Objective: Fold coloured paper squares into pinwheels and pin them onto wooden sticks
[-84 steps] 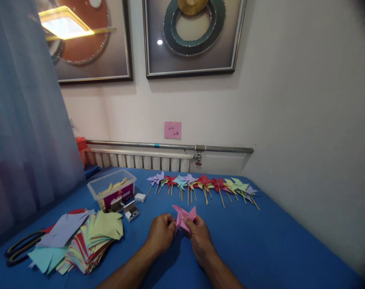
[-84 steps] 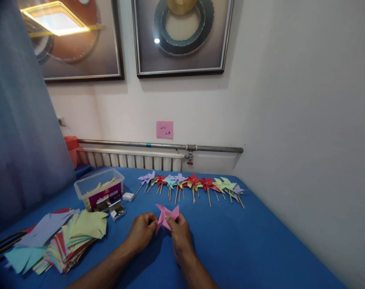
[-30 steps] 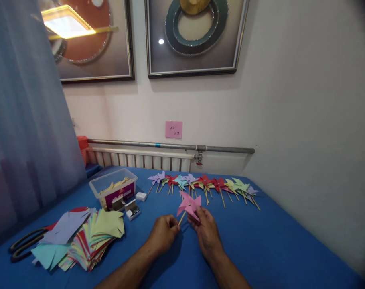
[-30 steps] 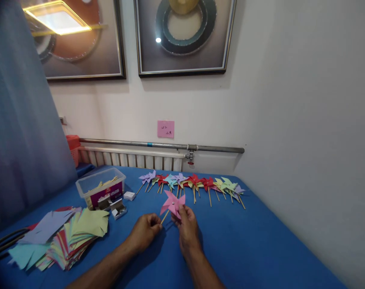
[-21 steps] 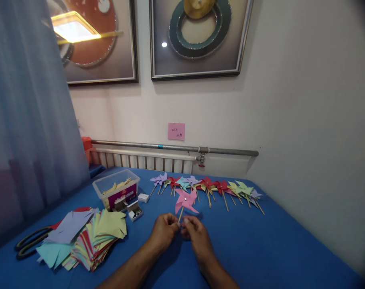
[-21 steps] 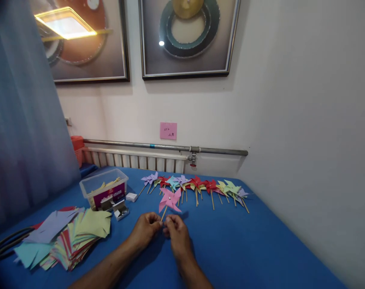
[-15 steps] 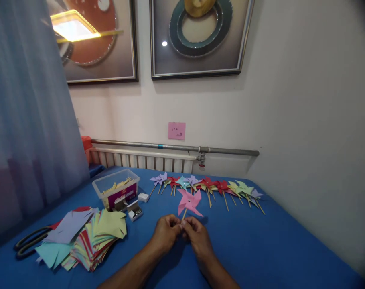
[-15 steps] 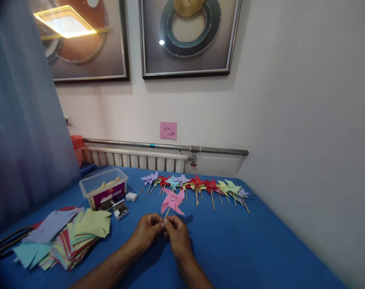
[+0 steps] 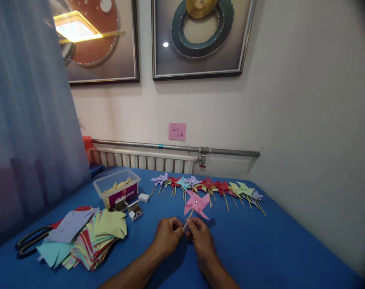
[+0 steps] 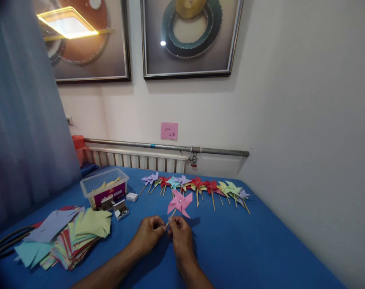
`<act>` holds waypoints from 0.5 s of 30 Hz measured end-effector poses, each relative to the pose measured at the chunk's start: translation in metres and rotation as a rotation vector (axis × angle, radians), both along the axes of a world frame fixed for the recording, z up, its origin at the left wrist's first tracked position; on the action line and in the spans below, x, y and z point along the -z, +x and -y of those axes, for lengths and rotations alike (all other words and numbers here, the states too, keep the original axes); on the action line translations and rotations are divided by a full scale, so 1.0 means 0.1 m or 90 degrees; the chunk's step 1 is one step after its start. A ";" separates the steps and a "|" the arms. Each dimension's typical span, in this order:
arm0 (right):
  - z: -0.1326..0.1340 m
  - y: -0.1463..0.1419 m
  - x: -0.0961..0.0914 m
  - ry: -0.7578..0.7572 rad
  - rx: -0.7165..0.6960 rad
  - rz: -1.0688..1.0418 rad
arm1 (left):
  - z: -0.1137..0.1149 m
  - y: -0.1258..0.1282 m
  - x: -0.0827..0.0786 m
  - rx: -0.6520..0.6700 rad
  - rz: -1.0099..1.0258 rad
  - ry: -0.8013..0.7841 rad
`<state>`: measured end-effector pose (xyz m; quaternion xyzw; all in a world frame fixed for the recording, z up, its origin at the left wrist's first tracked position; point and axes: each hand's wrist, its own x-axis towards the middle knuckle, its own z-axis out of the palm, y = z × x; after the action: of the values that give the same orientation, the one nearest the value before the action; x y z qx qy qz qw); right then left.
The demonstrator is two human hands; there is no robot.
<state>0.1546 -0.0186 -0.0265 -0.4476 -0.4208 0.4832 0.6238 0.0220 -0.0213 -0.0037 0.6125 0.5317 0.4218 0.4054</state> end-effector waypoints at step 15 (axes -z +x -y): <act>0.04 -0.07 -0.08 -0.005 -0.021 0.065 | 0.11 -0.01 -0.10 -0.037 -0.223 0.091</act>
<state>0.1472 -0.0229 -0.0183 -0.4670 -0.4573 0.4717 0.5919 0.0206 -0.0322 0.0059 0.6880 0.5802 0.3573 0.2496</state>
